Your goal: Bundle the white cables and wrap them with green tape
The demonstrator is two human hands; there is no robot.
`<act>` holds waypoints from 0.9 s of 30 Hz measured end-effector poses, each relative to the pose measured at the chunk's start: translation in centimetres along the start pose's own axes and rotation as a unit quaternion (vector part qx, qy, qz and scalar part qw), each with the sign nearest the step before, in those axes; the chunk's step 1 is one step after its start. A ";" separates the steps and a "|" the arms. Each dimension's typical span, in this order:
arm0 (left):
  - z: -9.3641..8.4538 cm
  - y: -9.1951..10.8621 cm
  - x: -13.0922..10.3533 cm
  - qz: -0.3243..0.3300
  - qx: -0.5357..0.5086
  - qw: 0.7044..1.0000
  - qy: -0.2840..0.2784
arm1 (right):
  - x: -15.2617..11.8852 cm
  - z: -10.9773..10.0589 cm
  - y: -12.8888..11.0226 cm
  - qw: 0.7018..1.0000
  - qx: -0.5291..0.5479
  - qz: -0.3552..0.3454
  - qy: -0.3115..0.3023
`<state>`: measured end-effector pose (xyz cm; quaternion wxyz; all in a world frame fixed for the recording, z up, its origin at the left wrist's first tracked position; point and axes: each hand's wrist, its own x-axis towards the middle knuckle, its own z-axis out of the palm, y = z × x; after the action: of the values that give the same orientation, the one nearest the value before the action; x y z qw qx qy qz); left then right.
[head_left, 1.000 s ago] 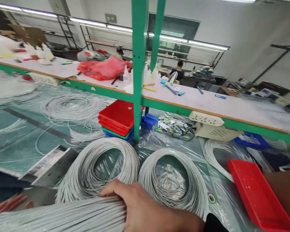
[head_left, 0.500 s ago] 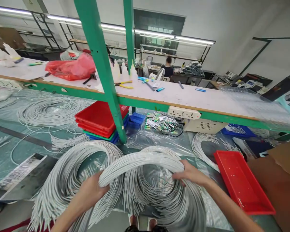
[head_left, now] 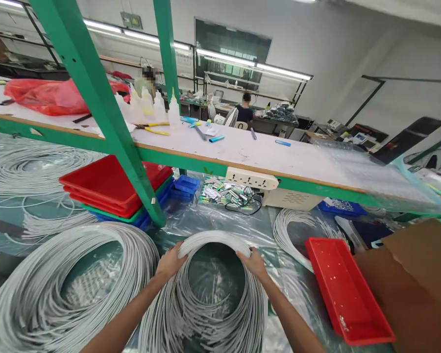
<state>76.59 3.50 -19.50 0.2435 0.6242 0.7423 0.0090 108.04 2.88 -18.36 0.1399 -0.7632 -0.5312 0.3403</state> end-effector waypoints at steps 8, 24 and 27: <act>0.2 0.0 0.9 -0.012 0.044 0.999 -0.001 | 1.6 -0.1 0.5 0.994 -0.098 -0.010 -0.039; 2.2 0.6 -0.7 0.022 0.068 0.995 0.075 | 0.8 0.9 1.9 0.979 -0.190 -0.053 0.041; 2.6 0.8 -0.9 0.023 0.070 0.993 0.094 | 0.9 1.3 2.2 0.979 -0.192 -0.052 0.036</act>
<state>78.41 2.10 -21.17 0.1282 0.6527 0.7464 0.0207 108.98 2.59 -20.89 0.0269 -0.7587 -0.6205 0.1967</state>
